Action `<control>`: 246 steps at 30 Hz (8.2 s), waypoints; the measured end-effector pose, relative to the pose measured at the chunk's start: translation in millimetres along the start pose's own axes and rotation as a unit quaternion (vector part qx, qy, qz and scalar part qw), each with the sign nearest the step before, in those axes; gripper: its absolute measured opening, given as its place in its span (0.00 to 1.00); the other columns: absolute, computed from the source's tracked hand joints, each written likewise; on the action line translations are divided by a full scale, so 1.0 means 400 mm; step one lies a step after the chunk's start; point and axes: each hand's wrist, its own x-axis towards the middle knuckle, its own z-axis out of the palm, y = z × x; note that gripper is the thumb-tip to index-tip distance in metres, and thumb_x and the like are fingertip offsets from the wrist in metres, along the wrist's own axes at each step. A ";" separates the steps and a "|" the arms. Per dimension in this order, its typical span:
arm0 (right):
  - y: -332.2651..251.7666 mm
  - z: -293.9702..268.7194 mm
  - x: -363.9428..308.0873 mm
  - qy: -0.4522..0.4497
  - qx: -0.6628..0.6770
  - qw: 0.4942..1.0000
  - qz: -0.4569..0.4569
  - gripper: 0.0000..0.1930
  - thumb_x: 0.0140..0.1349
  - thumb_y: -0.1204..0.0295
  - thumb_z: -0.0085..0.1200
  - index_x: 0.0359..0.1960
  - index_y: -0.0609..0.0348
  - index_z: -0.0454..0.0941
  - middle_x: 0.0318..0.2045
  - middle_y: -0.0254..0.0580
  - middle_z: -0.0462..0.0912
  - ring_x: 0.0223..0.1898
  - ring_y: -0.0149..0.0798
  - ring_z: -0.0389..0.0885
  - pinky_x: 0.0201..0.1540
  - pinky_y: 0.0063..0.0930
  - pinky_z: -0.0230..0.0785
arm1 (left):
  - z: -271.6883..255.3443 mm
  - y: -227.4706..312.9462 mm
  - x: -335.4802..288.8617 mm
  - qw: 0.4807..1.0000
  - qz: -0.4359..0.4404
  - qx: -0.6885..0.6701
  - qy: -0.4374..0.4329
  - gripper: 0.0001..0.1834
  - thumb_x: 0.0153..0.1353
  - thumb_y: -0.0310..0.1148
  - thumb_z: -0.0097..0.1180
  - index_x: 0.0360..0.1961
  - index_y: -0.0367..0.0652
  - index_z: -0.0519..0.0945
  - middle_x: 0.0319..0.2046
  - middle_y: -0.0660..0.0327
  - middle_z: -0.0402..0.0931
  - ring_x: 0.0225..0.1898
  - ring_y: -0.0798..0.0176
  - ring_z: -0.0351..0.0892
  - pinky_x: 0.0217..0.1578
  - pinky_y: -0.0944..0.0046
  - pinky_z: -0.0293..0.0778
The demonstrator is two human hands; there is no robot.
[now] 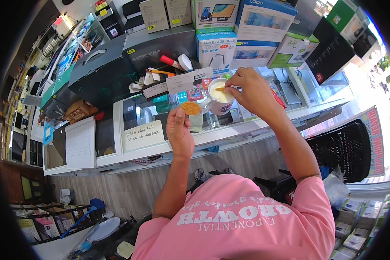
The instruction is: The person walks through a store, picks up a mug, and adds a powdered mix from a sachet. They stir the mixture, add hot water from a dispenser, and then dip a biscuit into the drink. The person continues to stir and dip the biscuit while holding the mug.
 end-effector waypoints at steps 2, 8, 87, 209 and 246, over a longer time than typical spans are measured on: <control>-0.004 0.002 0.002 -0.004 -0.011 1.000 -0.010 0.07 0.60 0.66 0.66 0.35 0.53 0.88 0.36 0.39 0.81 0.45 0.45 0.79 0.49 0.42 0.75 | -0.003 -0.005 0.000 1.000 0.000 -0.005 0.000 0.11 0.74 0.39 0.59 0.49 0.43 0.79 0.34 0.71 0.72 0.32 0.76 0.63 0.36 0.72 0.61; -0.019 -0.030 0.010 0.014 0.006 1.000 0.002 0.07 0.60 0.66 0.65 0.36 0.54 0.88 0.35 0.39 0.81 0.45 0.46 0.79 0.48 0.41 0.74 | -0.005 -0.007 0.004 1.000 0.001 -0.005 -0.008 0.11 0.74 0.39 0.58 0.49 0.43 0.79 0.34 0.71 0.72 0.32 0.76 0.63 0.35 0.73 0.61; -0.154 -0.384 -0.220 -0.130 0.689 0.711 0.046 0.19 0.77 0.58 0.54 0.32 0.60 0.79 0.27 0.30 0.79 0.29 0.22 0.72 0.32 0.22 0.64 | -0.012 0.009 -0.016 0.997 0.056 -0.043 0.024 0.10 0.72 0.40 0.60 0.45 0.47 0.78 0.34 0.69 0.75 0.29 0.75 0.66 0.32 0.71 0.61; -5.087 2.593 0.441 -0.648 0.312 0.274 -0.638 0.16 0.63 0.68 0.66 0.50 0.61 0.80 0.42 0.48 0.88 0.42 0.46 0.89 0.47 0.38 0.82 | -3.408 2.962 -0.054 0.285 0.455 -0.037 0.843 0.11 0.73 0.38 0.58 0.46 0.40 0.82 0.34 0.66 0.77 0.34 0.73 0.69 0.39 0.69 0.64; -5.117 2.586 0.858 -0.962 0.005 -0.224 -0.157 0.35 0.73 0.53 0.52 0.73 0.65 0.61 0.66 0.62 0.73 0.64 0.59 0.76 0.68 0.55 0.68 | -3.412 3.074 0.277 0.069 0.555 -0.039 0.828 0.11 0.73 0.41 0.60 0.43 0.44 0.82 0.30 0.69 0.74 0.34 0.72 0.68 0.41 0.68 0.63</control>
